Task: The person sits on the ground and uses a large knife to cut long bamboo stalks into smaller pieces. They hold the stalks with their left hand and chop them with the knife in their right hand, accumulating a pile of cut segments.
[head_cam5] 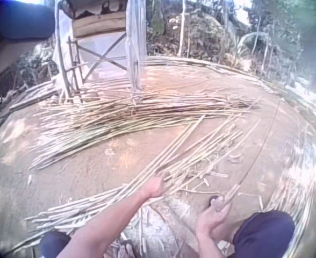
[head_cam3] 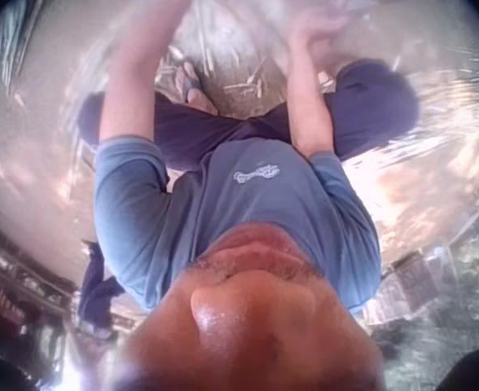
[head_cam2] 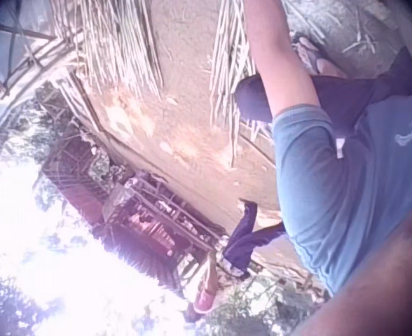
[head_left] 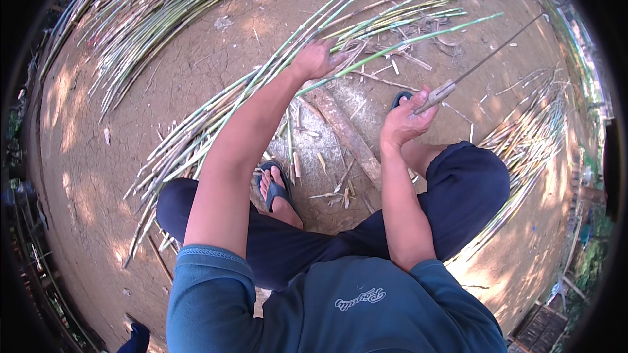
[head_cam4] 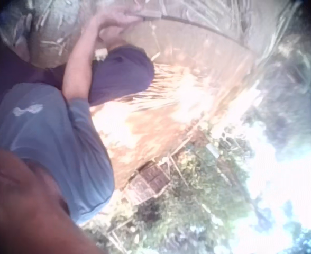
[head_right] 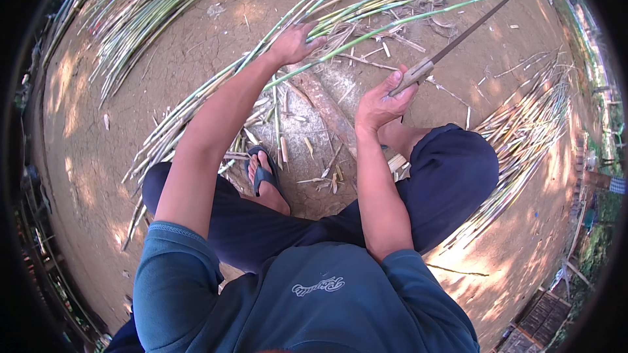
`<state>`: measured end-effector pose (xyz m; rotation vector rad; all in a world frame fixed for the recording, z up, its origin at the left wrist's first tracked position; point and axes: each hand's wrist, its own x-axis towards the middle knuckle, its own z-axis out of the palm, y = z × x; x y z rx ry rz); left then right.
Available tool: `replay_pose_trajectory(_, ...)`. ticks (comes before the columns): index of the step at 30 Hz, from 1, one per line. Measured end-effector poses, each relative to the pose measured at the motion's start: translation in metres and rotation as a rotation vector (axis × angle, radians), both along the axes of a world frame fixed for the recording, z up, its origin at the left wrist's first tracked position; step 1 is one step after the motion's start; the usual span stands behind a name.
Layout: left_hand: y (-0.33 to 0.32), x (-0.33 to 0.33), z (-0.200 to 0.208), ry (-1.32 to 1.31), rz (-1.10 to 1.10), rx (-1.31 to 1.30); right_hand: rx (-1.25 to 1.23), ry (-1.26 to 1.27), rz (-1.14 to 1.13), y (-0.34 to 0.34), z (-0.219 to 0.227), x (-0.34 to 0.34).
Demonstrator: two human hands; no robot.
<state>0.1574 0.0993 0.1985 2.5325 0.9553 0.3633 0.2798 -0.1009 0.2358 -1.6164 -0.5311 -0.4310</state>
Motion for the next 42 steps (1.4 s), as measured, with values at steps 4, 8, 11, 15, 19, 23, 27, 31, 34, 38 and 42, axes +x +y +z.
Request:
replay_pose_trajectory(4,-0.014,-0.105,-0.052,0.317,0.161,-0.123,-0.084,-0.016,0.096,-0.013,0.031,-0.031)
replay_pose_trajectory(8,-0.064,-0.229,-0.114,0.524,0.374,-0.2,-0.076,0.026,0.196,-0.011,0.031,-0.061)
replay_pose_trajectory(11,-0.081,-0.265,-0.119,0.635,0.494,-0.191,-0.125,-0.005,0.254,-0.015,0.03,-0.071)
replay_pose_trajectory(15,-0.099,-0.288,-0.136,0.539,0.39,-0.139,-0.132,-0.021,0.292,-0.027,0.039,-0.103)
replay_pose_trajectory(19,-0.09,-0.232,-0.112,0.282,0.342,-0.221,-0.182,0.012,0.445,-0.043,0.042,-0.135)
replay_pose_trajectory(23,-0.095,-0.196,-0.126,0.132,0.236,0.056,-0.239,0.112,0.668,-0.073,0.03,-0.152)
replay_pose_trajectory(27,-0.109,-0.218,-0.14,0.374,0.325,-0.222,-0.417,0.162,0.714,-0.121,0.054,-0.174)
replay_pose_trajectory(31,-0.115,-0.269,-0.137,0.459,0.414,-0.464,-0.602,0.316,0.759,-0.168,0.058,-0.158)
replay_pose_trajectory(34,-0.122,-0.27,-0.134,0.45,0.489,-0.463,-0.682,0.422,0.843,-0.185,0.06,-0.148)
replay_pose_trajectory(38,-0.102,-0.215,-0.104,0.41,0.429,-0.43,-0.727,0.579,1.002,-0.203,0.063,-0.132)
replay_pose_trajectory(42,-0.105,-0.225,-0.143,0.433,0.473,-0.425,-0.795,0.741,1.106,-0.21,0.059,-0.122)
